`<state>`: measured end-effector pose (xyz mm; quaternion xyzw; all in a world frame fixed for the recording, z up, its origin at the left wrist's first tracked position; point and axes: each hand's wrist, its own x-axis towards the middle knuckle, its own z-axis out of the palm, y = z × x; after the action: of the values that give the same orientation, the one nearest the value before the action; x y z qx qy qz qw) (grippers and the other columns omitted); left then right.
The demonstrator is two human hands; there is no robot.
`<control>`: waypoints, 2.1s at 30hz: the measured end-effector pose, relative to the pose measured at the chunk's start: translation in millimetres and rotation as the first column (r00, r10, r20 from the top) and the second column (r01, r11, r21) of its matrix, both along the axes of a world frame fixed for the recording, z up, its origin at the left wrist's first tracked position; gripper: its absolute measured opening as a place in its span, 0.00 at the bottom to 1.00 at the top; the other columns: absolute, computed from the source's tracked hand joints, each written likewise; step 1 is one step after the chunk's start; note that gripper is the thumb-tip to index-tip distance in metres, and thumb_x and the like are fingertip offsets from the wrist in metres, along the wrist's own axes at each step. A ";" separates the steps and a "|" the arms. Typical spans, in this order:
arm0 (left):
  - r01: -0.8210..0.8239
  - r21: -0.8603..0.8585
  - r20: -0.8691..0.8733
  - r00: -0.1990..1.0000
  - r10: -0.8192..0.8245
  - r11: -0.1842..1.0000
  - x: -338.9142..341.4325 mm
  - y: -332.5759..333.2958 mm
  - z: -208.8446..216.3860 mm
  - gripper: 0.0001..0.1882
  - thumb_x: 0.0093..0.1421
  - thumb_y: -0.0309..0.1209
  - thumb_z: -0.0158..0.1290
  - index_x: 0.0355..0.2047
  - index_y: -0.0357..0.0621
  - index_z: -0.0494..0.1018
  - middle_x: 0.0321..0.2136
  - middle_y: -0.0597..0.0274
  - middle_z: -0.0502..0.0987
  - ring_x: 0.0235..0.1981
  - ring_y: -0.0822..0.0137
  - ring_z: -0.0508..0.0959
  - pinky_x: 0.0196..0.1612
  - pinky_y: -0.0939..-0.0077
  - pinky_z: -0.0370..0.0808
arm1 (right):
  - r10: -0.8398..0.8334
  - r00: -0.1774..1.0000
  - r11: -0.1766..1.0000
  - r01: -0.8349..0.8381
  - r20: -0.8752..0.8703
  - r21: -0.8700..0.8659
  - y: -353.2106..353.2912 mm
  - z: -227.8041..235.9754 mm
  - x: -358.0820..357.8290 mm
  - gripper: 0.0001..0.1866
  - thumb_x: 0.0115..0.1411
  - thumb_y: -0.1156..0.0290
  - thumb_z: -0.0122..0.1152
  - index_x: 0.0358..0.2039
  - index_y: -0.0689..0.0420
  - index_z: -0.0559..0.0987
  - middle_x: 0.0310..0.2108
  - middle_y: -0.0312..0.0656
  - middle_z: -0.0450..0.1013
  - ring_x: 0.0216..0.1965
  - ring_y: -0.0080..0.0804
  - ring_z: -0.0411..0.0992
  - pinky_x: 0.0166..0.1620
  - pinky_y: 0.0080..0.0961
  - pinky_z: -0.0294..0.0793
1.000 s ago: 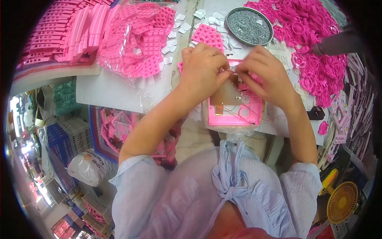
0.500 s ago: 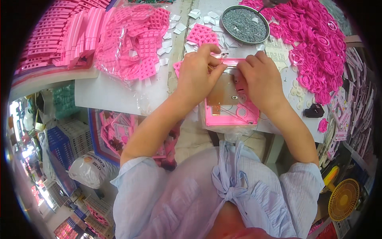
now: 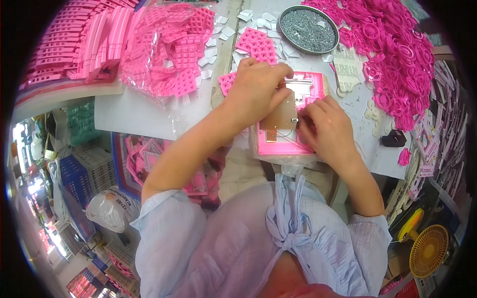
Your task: The recorder is assembling the internal and external components of a pink toy cash register at a workbench.
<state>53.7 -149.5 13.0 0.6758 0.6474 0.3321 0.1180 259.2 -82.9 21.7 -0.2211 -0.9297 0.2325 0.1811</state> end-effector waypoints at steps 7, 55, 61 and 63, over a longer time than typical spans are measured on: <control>-0.024 0.121 0.060 0.998 0.017 0.992 0.7 -4.3 -19.9 0.04 0.57 0.31 0.62 0.33 0.47 0.80 0.27 0.67 0.80 0.31 0.66 0.78 0.49 0.64 0.64 | 0.036 0.999 0.999 -0.036 -0.005 0.008 2.0 0.2 -0.7 0.06 0.50 0.76 0.66 0.28 0.58 0.77 0.28 0.43 0.73 0.35 0.45 0.72 0.37 0.39 0.74; 0.173 -0.597 -0.068 0.962 -0.263 0.784 -6.5 58.5 20.9 0.06 0.52 0.28 0.59 0.28 0.38 0.80 0.26 0.48 0.81 0.32 0.51 0.82 0.37 0.58 0.77 | 0.130 0.991 0.991 -0.130 -0.011 -0.022 32.7 9.3 -19.3 0.12 0.49 0.78 0.66 0.35 0.61 0.76 0.32 0.44 0.74 0.37 0.47 0.70 0.39 0.40 0.73; 0.213 -0.388 0.033 0.976 -0.217 0.897 -10.4 42.7 4.9 0.06 0.53 0.30 0.58 0.28 0.39 0.79 0.25 0.48 0.80 0.32 0.48 0.81 0.38 0.56 0.76 | 0.061 0.995 0.997 -0.063 -0.078 -0.035 32.3 -5.9 -8.9 0.07 0.53 0.79 0.67 0.33 0.59 0.80 0.34 0.43 0.76 0.38 0.44 0.71 0.40 0.37 0.73; 0.201 -0.361 0.040 0.979 -0.201 0.911 -9.7 41.2 -0.1 0.07 0.53 0.30 0.58 0.28 0.40 0.79 0.25 0.48 0.80 0.32 0.47 0.80 0.38 0.55 0.76 | 0.037 0.997 0.993 -0.044 -0.062 -0.107 30.1 -8.3 -7.7 0.08 0.52 0.79 0.68 0.33 0.59 0.80 0.37 0.43 0.76 0.40 0.44 0.71 0.42 0.37 0.73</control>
<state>44.0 -108.3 13.0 0.7050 0.6246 0.1935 0.2747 251.4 -52.8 13.4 -0.2046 -0.9141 0.2929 0.1917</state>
